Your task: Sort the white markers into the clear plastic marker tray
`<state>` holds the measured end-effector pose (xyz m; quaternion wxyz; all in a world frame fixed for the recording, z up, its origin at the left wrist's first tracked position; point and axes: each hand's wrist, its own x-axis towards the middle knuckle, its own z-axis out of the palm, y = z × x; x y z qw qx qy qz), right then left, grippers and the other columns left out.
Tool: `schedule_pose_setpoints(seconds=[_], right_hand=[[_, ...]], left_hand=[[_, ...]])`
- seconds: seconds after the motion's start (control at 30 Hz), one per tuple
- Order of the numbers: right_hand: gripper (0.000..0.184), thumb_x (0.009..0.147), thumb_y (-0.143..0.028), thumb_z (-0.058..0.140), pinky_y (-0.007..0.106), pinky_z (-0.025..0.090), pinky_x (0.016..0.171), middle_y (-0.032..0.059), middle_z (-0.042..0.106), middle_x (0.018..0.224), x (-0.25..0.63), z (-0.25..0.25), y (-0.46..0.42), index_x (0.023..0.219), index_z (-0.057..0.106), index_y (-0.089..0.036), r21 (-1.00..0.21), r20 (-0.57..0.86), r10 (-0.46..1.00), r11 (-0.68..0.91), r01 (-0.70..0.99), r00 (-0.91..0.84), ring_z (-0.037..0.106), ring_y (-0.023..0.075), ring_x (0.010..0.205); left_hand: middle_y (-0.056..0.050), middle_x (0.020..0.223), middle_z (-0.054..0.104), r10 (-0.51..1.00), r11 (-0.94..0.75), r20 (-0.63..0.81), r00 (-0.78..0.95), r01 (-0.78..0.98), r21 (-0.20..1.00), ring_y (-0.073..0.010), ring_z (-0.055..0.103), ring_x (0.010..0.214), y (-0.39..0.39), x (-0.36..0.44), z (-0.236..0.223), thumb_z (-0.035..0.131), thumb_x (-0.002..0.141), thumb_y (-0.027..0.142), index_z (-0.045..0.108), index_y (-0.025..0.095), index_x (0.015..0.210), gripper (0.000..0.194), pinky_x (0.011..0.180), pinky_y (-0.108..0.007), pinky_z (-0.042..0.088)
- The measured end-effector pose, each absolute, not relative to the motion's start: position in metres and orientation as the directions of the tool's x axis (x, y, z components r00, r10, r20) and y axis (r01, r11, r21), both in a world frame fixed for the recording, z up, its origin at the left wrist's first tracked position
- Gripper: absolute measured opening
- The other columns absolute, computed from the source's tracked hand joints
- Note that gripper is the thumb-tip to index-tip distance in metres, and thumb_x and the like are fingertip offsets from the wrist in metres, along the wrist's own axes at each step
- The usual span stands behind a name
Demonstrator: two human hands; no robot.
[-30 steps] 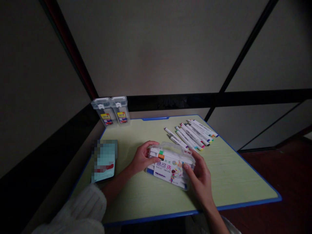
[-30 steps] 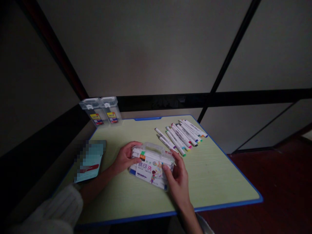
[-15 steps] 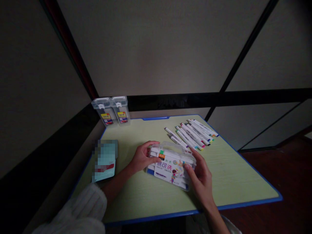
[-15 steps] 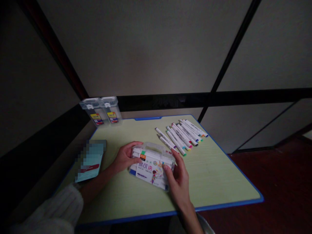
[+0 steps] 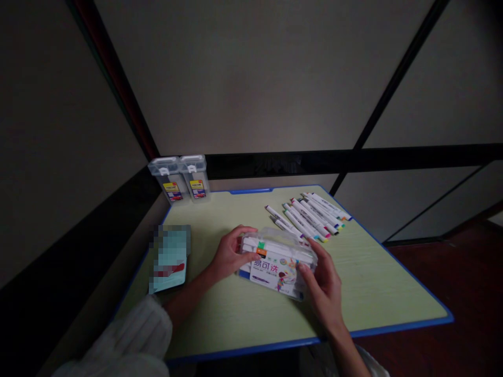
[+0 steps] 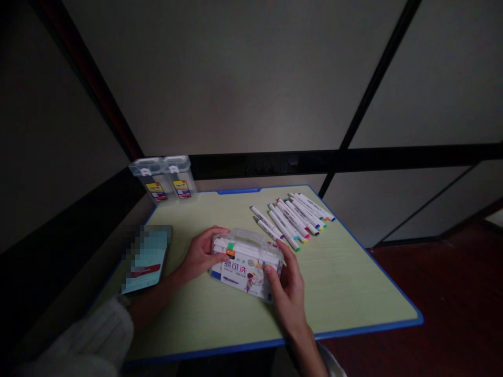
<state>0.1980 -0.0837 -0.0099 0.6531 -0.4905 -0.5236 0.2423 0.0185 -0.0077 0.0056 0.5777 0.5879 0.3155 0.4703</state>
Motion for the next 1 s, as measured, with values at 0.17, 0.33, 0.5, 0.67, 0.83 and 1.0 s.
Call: schedule_pose_setpoints(seconds=[0.17,0.33,0.5,0.67,0.83,1.0], right_hand=[[0.044,0.072,-0.023,0.058,0.042,0.036,0.091,0.0061,0.049,0.112,0.196,-0.012,-0.083,0.114,0.045,-0.027,-0.872,0.488,0.805,0.436,0.222,0.338,0.046,0.0218,0.106],[0.045,0.07,-0.02,0.059,0.04,0.038,0.087,0.0067,0.049,0.11,0.193,-0.017,-0.088,0.113,0.045,-0.026,-0.841,0.541,0.747,0.473,0.262,0.388,0.048,0.0212,0.103],[0.041,0.067,-0.018,0.062,0.038,0.042,0.081,0.0068,0.053,0.102,0.193,-0.023,-0.089,0.106,0.049,-0.023,-0.824,0.567,0.719,0.499,0.27,0.403,0.051,0.0215,0.096],[0.039,0.065,-0.019,0.064,0.036,0.045,0.074,0.0064,0.057,0.096,0.195,-0.024,-0.088,0.102,0.052,-0.023,-0.79,0.612,0.697,0.523,0.32,0.373,0.054,0.0214,0.088],[0.04,0.066,-0.015,0.063,0.033,0.045,0.072,0.0045,0.056,0.095,0.197,-0.024,-0.088,0.103,0.051,-0.025,-0.758,0.651,0.685,0.562,0.331,0.328,0.054,0.0196,0.086],[0.038,0.067,-0.013,0.062,0.031,0.045,0.068,0.0041,0.054,0.091,0.198,-0.022,-0.088,0.102,0.052,-0.024,-0.751,0.657,0.696,0.572,0.331,0.288,0.053,0.0187,0.083]], left_hand=[[-0.002,0.089,0.052,0.909,-0.227,0.28,0.309,-0.198,0.954,-0.0124,0.054,0.071,-0.011,0.021,0.007,0.076,0.048,0.009,0.058,0.016,0.093,0.05,0.061,-0.02,0.046],[-0.001,0.086,0.055,0.918,-0.184,0.267,0.295,-0.281,0.942,-0.0111,0.054,0.067,-0.012,0.021,0.009,0.076,0.045,0.007,0.051,0.017,0.102,0.064,0.059,-0.019,0.046],[0.001,0.071,0.058,0.917,-0.145,0.225,0.329,-0.251,0.957,-0.0112,0.054,0.06,-0.01,0.019,0.009,0.078,0.043,0.009,0.054,0.015,0.087,0.05,0.054,-0.019,0.044],[0.002,0.071,0.056,0.903,-0.18,0.258,0.342,-0.243,0.953,-0.009,0.051,0.058,-0.009,0.017,0.01,0.078,0.043,0.009,0.055,0.015,0.083,0.047,0.051,-0.016,0.041],[0.003,0.071,0.054,0.898,-0.18,0.263,0.352,-0.25,0.951,-0.0085,0.05,0.058,-0.008,0.017,0.011,0.077,0.043,0.008,0.056,0.015,0.083,0.046,0.051,-0.016,0.04],[0.003,0.071,0.054,0.898,-0.173,0.254,0.36,-0.242,0.955,-0.0092,0.051,0.058,-0.008,0.016,0.009,0.078,0.043,0.009,0.056,0.014,0.083,0.046,0.05,-0.017,0.04]])
